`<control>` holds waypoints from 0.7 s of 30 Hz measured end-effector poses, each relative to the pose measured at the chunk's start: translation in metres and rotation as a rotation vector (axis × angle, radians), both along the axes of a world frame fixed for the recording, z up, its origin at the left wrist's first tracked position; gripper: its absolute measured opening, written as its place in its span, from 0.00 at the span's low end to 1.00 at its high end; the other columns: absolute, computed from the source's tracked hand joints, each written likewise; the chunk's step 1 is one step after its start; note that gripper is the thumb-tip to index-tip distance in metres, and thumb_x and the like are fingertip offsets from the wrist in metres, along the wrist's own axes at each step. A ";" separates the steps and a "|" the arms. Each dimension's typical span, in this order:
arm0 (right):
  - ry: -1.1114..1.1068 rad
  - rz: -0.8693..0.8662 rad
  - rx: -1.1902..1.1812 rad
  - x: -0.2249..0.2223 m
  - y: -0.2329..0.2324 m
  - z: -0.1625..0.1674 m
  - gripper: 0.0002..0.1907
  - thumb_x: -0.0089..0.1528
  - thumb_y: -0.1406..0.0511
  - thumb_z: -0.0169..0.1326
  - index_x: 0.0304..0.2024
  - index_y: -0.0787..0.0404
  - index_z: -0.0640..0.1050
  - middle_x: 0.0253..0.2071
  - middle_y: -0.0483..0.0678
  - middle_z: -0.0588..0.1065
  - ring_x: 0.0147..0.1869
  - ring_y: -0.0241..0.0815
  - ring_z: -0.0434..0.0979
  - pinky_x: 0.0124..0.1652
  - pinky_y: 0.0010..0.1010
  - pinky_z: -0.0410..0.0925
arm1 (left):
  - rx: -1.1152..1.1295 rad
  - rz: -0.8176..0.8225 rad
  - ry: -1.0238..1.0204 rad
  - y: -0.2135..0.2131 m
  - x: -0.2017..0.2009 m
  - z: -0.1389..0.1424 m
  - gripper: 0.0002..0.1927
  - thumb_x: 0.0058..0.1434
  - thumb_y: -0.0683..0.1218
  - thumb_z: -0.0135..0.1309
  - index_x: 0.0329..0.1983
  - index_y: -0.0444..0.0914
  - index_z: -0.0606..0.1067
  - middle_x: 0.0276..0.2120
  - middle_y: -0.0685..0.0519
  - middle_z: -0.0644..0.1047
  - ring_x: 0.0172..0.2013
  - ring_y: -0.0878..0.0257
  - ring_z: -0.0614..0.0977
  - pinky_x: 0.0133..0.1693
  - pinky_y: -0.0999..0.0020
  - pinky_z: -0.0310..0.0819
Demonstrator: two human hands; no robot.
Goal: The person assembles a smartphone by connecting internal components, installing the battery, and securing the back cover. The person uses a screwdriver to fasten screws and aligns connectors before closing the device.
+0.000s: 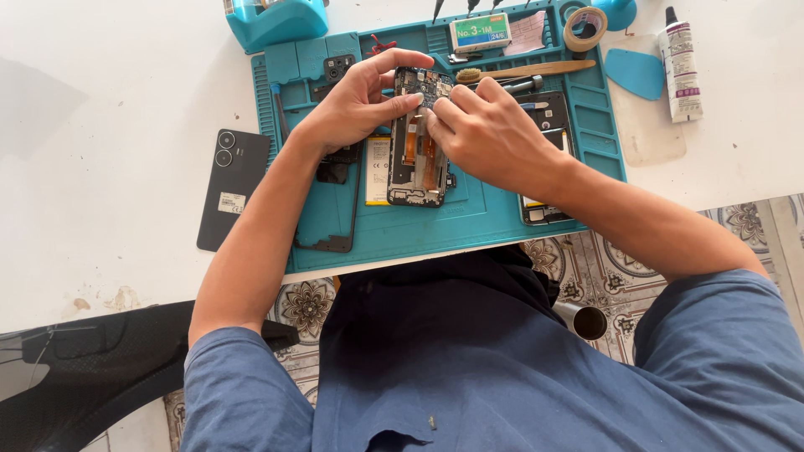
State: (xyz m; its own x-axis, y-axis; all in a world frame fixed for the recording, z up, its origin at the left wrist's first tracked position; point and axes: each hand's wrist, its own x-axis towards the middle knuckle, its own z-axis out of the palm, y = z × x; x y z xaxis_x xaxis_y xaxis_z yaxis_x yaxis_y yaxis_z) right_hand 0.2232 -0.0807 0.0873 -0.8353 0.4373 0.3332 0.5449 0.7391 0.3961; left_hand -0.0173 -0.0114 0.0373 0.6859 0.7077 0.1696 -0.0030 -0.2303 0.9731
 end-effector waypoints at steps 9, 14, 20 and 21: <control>0.045 -0.025 0.007 -0.004 -0.008 -0.003 0.15 0.60 0.67 0.59 0.48 0.68 0.80 0.33 0.44 0.74 0.41 0.38 0.74 0.42 0.30 0.65 | 0.004 0.001 -0.030 0.001 0.001 -0.004 0.23 0.72 0.44 0.59 0.68 0.37 0.68 0.51 0.54 0.78 0.50 0.70 0.79 0.52 0.73 0.82; 0.068 -0.015 -0.031 -0.003 -0.005 -0.007 0.13 0.61 0.67 0.59 0.47 0.67 0.80 0.32 0.44 0.74 0.39 0.37 0.74 0.39 0.30 0.65 | 0.058 0.044 -0.039 -0.001 0.003 -0.003 0.23 0.71 0.43 0.61 0.66 0.37 0.70 0.49 0.53 0.78 0.46 0.70 0.79 0.48 0.72 0.82; 0.399 0.105 -0.213 0.019 0.027 -0.009 0.11 0.65 0.65 0.61 0.49 0.61 0.79 0.40 0.47 0.79 0.39 0.39 0.78 0.37 0.31 0.71 | -0.122 0.118 -0.109 -0.004 0.007 0.000 0.22 0.71 0.45 0.58 0.65 0.39 0.67 0.44 0.53 0.83 0.42 0.72 0.83 0.43 0.75 0.85; 0.474 0.038 -0.327 0.025 0.032 -0.009 0.12 0.64 0.67 0.61 0.51 0.61 0.79 0.40 0.47 0.79 0.37 0.38 0.77 0.36 0.32 0.71 | -0.114 0.126 -0.112 -0.004 0.009 -0.001 0.21 0.71 0.45 0.58 0.64 0.39 0.68 0.43 0.52 0.83 0.41 0.72 0.84 0.42 0.76 0.85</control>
